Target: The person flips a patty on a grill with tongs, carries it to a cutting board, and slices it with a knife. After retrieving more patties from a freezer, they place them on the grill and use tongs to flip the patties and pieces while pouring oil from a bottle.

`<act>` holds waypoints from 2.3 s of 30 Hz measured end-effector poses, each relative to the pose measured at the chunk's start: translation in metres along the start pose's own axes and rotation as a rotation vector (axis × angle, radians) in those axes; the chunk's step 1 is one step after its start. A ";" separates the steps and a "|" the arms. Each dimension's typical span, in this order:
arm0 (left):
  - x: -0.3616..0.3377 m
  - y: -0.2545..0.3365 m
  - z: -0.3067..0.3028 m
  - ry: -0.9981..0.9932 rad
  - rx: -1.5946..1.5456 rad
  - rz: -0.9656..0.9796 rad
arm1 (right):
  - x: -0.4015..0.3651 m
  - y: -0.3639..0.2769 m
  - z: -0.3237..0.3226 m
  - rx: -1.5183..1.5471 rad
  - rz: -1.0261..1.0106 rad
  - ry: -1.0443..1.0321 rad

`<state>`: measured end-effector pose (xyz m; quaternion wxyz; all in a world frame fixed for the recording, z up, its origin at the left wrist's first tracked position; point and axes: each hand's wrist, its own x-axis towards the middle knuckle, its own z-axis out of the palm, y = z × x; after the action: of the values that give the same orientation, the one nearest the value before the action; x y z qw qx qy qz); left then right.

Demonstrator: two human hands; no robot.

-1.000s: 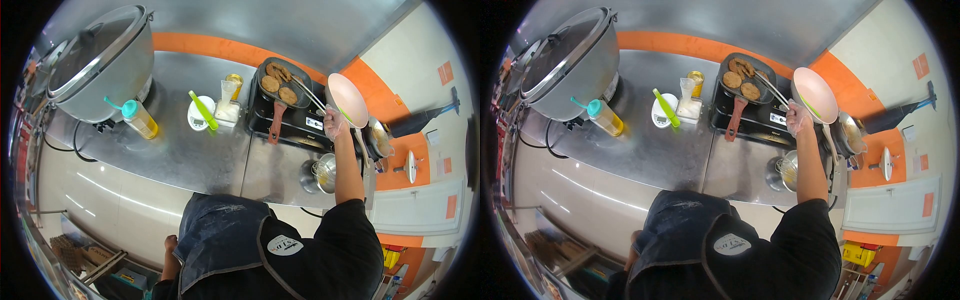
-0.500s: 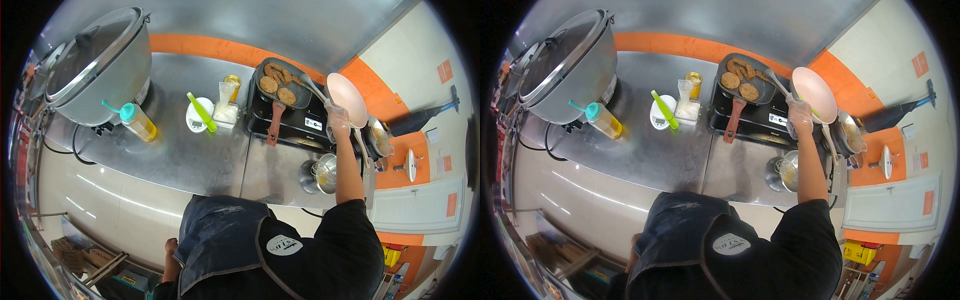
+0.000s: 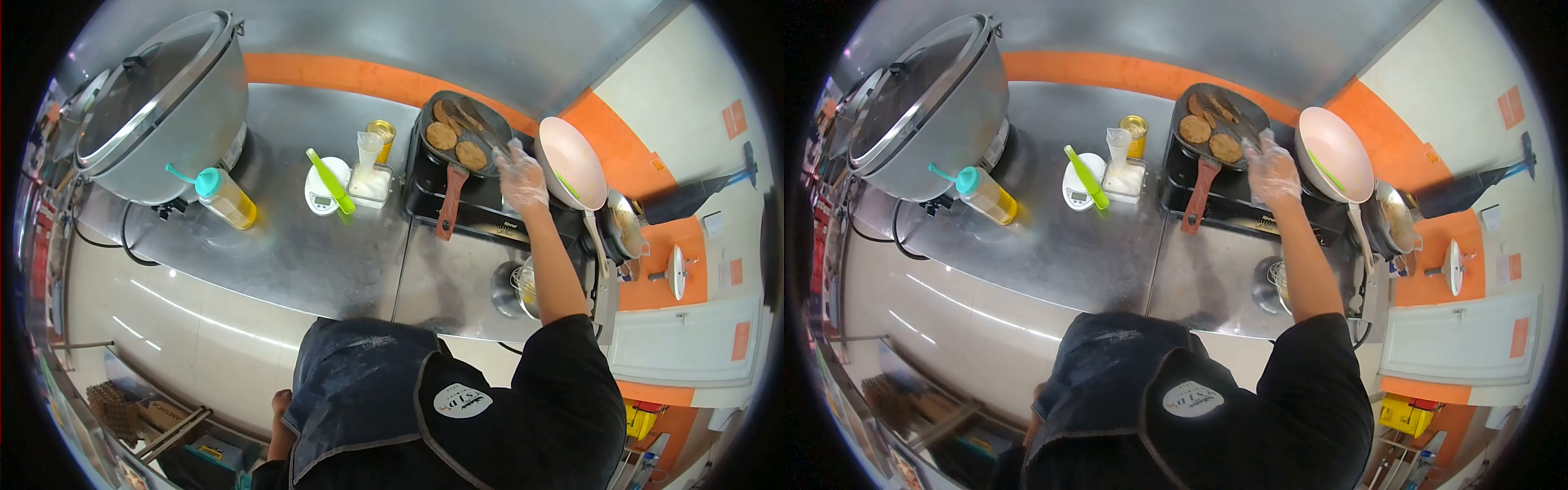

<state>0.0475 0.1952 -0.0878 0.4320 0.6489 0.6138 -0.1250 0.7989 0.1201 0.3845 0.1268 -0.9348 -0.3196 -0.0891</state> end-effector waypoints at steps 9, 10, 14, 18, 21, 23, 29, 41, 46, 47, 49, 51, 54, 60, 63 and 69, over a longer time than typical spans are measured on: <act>-0.036 0.061 -0.034 0.011 -0.105 0.045 | -0.004 -0.026 0.001 -0.020 0.088 -0.137; -0.038 0.057 -0.030 0.041 -0.157 0.001 | -0.003 -0.027 0.000 -0.022 0.085 -0.136; 0.003 -0.011 0.002 -0.038 -0.191 -0.122 | -0.005 -0.039 -0.006 -0.166 0.041 -0.180; 0.004 -0.011 0.013 0.259 -0.315 -0.053 | 0.014 -0.014 0.011 -0.035 -0.004 -0.016; 0.005 0.000 -0.003 -0.027 -0.098 0.059 | 0.027 0.026 0.025 -0.149 -0.163 0.012; -0.018 0.031 -0.016 0.026 -0.114 0.126 | 0.028 0.047 0.033 -0.223 -0.226 0.062; -0.021 0.044 -0.026 0.018 0.007 0.145 | 0.020 0.057 0.021 0.017 -0.128 0.168; -0.024 0.046 -0.033 0.002 -0.048 0.122 | -0.038 0.066 -0.015 0.688 0.598 0.093; -0.002 0.022 -0.024 0.068 0.113 0.334 | -0.020 0.087 0.019 -0.122 -0.141 0.146; -0.008 0.036 -0.031 0.012 0.037 0.164 | -0.016 0.093 0.023 0.061 -0.132 0.152; -0.018 0.061 -0.046 0.002 -0.006 0.196 | -0.017 0.082 0.014 0.104 0.028 0.106; -0.019 0.069 -0.052 -0.011 -0.057 0.224 | -0.018 0.062 -0.003 0.144 0.180 0.057; -0.009 0.058 -0.044 -0.091 -0.005 0.195 | -0.026 0.057 -0.003 0.235 0.190 0.034; 0.015 0.012 -0.014 -0.038 0.041 0.144 | -0.023 0.036 0.010 0.287 0.130 0.092; 0.024 -0.002 -0.005 -0.024 0.170 0.139 | -0.021 0.043 0.019 0.174 -0.040 0.117; -0.020 0.041 -0.031 0.092 -0.186 0.104 | -0.025 0.051 0.018 0.066 0.023 0.118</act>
<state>0.0685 0.2083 -0.0389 0.4676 0.6420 0.6074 -0.0150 0.8130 0.0723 0.3517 0.1771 -0.9269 -0.3034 -0.1321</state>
